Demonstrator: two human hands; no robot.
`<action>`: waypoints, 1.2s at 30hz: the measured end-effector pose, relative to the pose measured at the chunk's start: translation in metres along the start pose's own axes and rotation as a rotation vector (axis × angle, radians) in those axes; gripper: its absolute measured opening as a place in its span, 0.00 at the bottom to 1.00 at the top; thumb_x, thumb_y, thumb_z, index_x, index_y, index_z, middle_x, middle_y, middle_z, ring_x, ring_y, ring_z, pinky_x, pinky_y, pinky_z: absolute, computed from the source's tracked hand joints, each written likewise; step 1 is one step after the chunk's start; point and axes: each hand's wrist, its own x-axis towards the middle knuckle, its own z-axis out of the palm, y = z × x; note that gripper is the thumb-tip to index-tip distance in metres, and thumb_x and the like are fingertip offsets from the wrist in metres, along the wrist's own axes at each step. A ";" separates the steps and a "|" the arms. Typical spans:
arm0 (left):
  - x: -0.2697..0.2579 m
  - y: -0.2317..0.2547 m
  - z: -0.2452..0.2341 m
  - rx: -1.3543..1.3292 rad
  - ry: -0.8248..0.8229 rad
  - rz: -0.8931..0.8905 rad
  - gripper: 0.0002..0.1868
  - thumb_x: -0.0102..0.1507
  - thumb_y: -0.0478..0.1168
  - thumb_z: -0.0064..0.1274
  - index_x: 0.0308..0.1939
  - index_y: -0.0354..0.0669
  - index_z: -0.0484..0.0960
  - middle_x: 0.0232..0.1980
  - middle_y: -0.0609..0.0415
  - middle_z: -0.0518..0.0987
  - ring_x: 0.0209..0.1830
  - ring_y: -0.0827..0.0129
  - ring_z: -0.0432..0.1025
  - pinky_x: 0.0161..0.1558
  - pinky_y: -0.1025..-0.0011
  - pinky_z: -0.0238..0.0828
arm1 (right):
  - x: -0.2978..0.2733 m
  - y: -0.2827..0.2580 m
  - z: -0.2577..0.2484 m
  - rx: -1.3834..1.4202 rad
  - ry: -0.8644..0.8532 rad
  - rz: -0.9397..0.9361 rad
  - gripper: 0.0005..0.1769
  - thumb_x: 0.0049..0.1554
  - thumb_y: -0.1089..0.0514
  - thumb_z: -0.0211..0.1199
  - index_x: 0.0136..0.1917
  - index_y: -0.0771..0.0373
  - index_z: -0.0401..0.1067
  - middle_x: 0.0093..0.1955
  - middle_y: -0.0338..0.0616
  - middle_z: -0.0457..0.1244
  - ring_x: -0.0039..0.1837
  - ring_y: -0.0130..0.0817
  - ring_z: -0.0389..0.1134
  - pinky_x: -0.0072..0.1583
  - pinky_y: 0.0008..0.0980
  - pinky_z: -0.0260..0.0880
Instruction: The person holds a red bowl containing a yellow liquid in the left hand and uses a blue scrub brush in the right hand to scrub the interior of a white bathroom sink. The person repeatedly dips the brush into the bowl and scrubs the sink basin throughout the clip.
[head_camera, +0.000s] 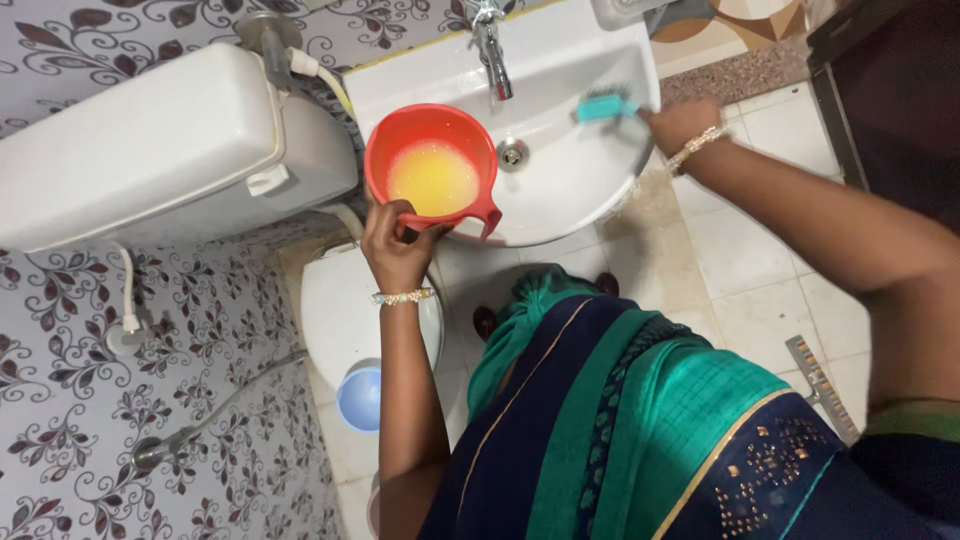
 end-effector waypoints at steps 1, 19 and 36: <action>-0.002 0.000 0.000 0.013 0.009 0.050 0.25 0.42 0.34 0.79 0.37 0.38 0.79 0.41 0.52 0.77 0.32 0.69 0.74 0.32 0.71 0.71 | 0.001 -0.010 0.003 0.106 -0.149 -0.049 0.23 0.65 0.45 0.56 0.73 0.37 0.67 0.53 0.48 0.71 0.54 0.49 0.74 0.52 0.52 0.72; 0.000 -0.005 -0.005 -0.003 0.059 0.157 0.25 0.44 0.37 0.78 0.38 0.39 0.79 0.40 0.53 0.76 0.34 0.68 0.74 0.33 0.71 0.72 | 0.019 -0.024 0.014 0.033 -0.081 0.002 0.40 0.51 0.45 0.72 0.75 0.46 0.65 0.48 0.43 0.73 0.50 0.45 0.76 0.48 0.48 0.75; -0.001 0.001 -0.001 0.057 0.020 0.047 0.27 0.41 0.37 0.82 0.36 0.36 0.80 0.37 0.50 0.77 0.31 0.65 0.74 0.31 0.68 0.72 | 0.045 0.041 -0.033 -0.227 -0.040 -0.005 0.23 0.55 0.47 0.69 0.63 0.47 0.76 0.50 0.38 0.74 0.54 0.36 0.76 0.48 0.41 0.71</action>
